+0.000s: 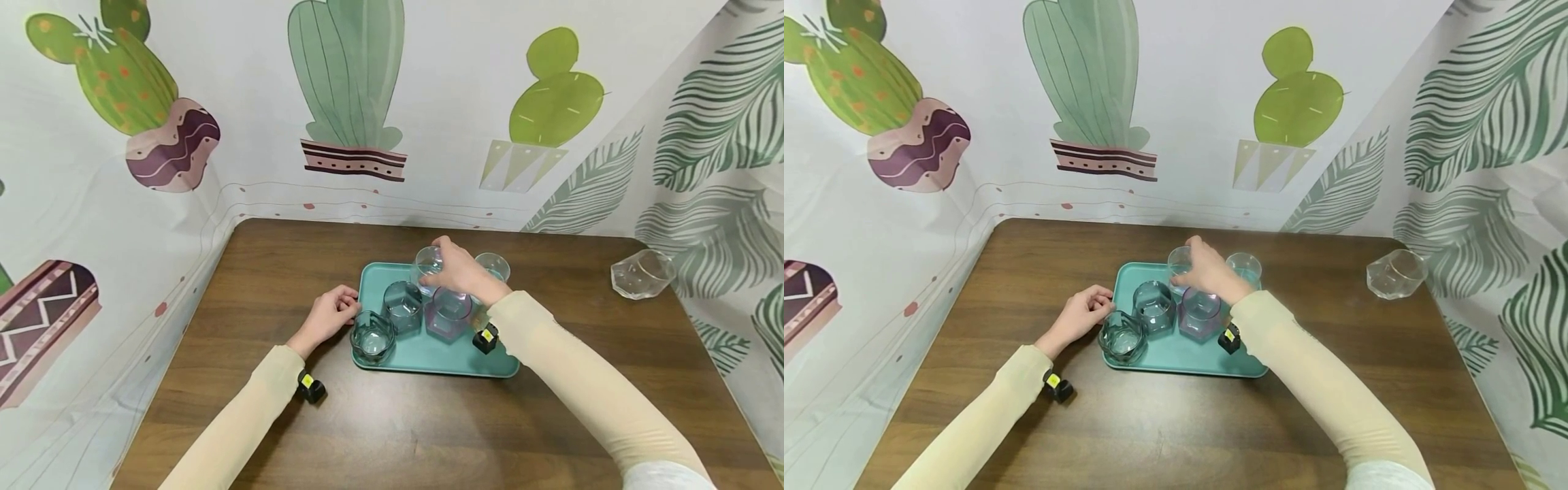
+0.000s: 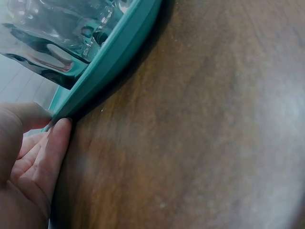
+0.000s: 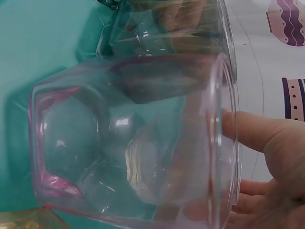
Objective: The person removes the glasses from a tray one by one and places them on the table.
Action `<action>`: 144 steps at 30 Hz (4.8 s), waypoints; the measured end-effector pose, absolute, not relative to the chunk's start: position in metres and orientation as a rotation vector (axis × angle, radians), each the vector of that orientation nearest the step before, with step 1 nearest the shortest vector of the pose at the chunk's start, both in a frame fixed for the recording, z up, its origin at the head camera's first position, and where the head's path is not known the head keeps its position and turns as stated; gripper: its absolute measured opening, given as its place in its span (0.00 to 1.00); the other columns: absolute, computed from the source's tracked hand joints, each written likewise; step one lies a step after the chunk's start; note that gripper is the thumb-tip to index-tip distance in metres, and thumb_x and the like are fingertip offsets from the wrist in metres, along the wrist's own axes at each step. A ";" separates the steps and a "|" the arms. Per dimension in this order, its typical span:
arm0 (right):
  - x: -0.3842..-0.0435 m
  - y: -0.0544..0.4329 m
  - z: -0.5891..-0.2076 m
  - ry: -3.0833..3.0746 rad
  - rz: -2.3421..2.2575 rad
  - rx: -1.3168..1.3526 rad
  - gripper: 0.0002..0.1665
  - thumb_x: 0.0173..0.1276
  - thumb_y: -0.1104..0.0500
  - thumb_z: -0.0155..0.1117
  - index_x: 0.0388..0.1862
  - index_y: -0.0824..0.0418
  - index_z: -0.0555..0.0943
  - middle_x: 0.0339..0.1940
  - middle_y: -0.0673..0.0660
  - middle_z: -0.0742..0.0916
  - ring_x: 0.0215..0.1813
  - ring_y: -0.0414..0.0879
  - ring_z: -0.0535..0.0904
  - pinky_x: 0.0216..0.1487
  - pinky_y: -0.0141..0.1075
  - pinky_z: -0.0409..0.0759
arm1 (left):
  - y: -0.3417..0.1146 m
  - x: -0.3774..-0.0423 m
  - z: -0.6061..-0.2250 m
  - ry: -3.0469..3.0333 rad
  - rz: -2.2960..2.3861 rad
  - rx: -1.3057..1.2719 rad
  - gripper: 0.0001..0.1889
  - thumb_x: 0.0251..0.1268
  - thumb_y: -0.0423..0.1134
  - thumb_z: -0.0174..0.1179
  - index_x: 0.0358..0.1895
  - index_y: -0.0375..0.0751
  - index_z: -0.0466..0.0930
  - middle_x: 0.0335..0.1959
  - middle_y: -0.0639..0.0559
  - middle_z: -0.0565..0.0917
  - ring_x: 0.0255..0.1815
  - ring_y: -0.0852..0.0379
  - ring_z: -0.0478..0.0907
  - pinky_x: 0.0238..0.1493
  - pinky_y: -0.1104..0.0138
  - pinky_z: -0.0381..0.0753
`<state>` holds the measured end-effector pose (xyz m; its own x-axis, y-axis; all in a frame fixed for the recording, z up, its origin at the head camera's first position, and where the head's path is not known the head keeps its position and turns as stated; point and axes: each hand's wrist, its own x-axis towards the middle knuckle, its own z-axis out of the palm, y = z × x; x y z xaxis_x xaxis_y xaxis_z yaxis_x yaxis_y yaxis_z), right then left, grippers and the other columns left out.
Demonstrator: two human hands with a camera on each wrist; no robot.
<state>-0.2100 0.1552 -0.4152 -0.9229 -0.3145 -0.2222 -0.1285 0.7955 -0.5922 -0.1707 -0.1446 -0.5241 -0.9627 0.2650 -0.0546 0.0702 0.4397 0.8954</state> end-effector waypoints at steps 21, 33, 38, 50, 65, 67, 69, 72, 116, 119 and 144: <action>-0.212 0.161 -0.398 2.781 -0.834 -0.376 0.50 0.67 0.50 0.76 0.78 0.70 0.62 0.74 0.71 0.73 0.74 0.66 0.69 0.73 0.59 0.72 | -0.147 -0.170 -0.524 2.505 1.533 0.317 0.11 0.71 0.30 0.63 0.52 0.28 0.80 0.37 0.43 0.86 0.29 0.61 0.82 0.32 0.67 0.89; -0.212 0.175 -0.378 2.795 -0.942 -0.293 0.58 0.66 0.46 0.77 0.82 0.68 0.55 0.74 0.72 0.73 0.72 0.66 0.72 0.70 0.59 0.75 | -0.145 -0.170 -0.523 2.508 1.524 0.307 0.11 0.72 0.30 0.64 0.53 0.29 0.80 0.39 0.43 0.86 0.30 0.60 0.81 0.33 0.67 0.89; -0.210 0.178 -0.373 2.818 -1.003 -0.295 0.56 0.65 0.44 0.77 0.80 0.66 0.59 0.75 0.69 0.73 0.72 0.65 0.72 0.70 0.59 0.75 | -0.146 -0.170 -0.523 2.507 1.529 0.313 0.11 0.72 0.30 0.64 0.52 0.29 0.80 0.38 0.43 0.86 0.29 0.61 0.81 0.33 0.67 0.89; -0.208 0.185 -0.359 2.907 -1.064 -0.336 0.52 0.63 0.41 0.78 0.77 0.63 0.67 0.70 0.65 0.79 0.68 0.64 0.75 0.66 0.60 0.77 | -0.146 -0.170 -0.523 2.508 1.525 0.316 0.11 0.72 0.30 0.63 0.53 0.29 0.80 0.39 0.43 0.86 0.29 0.60 0.81 0.33 0.67 0.89; -0.192 0.210 -0.340 2.967 -1.097 -0.304 0.52 0.63 0.38 0.77 0.77 0.62 0.68 0.70 0.65 0.79 0.62 0.60 0.78 0.59 0.59 0.79 | -0.146 -0.170 -0.523 2.510 1.530 0.319 0.11 0.71 0.30 0.63 0.53 0.29 0.80 0.38 0.43 0.85 0.28 0.60 0.81 0.33 0.67 0.89; -0.190 0.214 -0.337 2.981 -1.096 -0.300 0.52 0.63 0.38 0.77 0.77 0.62 0.69 0.70 0.65 0.79 0.62 0.60 0.78 0.60 0.59 0.79 | -0.146 -0.170 -0.523 2.511 1.528 0.321 0.11 0.71 0.30 0.63 0.53 0.29 0.80 0.38 0.43 0.85 0.28 0.60 0.81 0.33 0.68 0.89; -0.186 0.218 -0.334 2.992 -1.083 -0.297 0.52 0.63 0.37 0.76 0.77 0.62 0.69 0.70 0.66 0.79 0.62 0.61 0.78 0.60 0.59 0.79 | -0.146 -0.170 -0.523 2.515 1.526 0.325 0.12 0.71 0.30 0.63 0.53 0.29 0.80 0.38 0.43 0.86 0.28 0.60 0.82 0.32 0.67 0.89; -0.181 0.224 -0.330 3.015 -1.052 -0.287 0.51 0.64 0.37 0.76 0.77 0.62 0.69 0.71 0.66 0.78 0.62 0.62 0.79 0.60 0.60 0.78 | -0.146 -0.170 -0.523 2.525 1.520 0.324 0.12 0.71 0.31 0.63 0.53 0.29 0.80 0.38 0.43 0.86 0.28 0.60 0.82 0.32 0.68 0.89; -0.144 0.357 -0.355 3.135 -0.949 0.176 0.50 0.69 0.37 0.70 0.77 0.66 0.65 0.66 0.74 0.77 0.61 0.69 0.75 0.53 0.57 0.72 | -0.145 -0.170 -0.522 2.510 1.511 0.292 0.12 0.72 0.31 0.64 0.53 0.29 0.80 0.38 0.43 0.86 0.29 0.60 0.82 0.33 0.67 0.89; -0.144 0.366 -0.361 3.138 -0.943 0.204 0.50 0.69 0.37 0.70 0.77 0.66 0.66 0.65 0.73 0.78 0.60 0.67 0.76 0.48 0.48 0.71 | -0.145 -0.171 -0.523 2.514 1.509 0.294 0.12 0.72 0.31 0.64 0.53 0.29 0.80 0.38 0.44 0.86 0.29 0.60 0.82 0.33 0.68 0.89; -0.155 0.425 -0.424 3.163 -0.878 0.289 0.50 0.74 0.41 0.66 0.74 0.79 0.62 0.65 0.83 0.74 0.64 0.80 0.69 0.62 0.72 0.66 | -0.145 -0.171 -0.523 2.535 1.498 0.287 0.12 0.72 0.32 0.64 0.53 0.30 0.80 0.39 0.43 0.86 0.29 0.60 0.82 0.33 0.68 0.89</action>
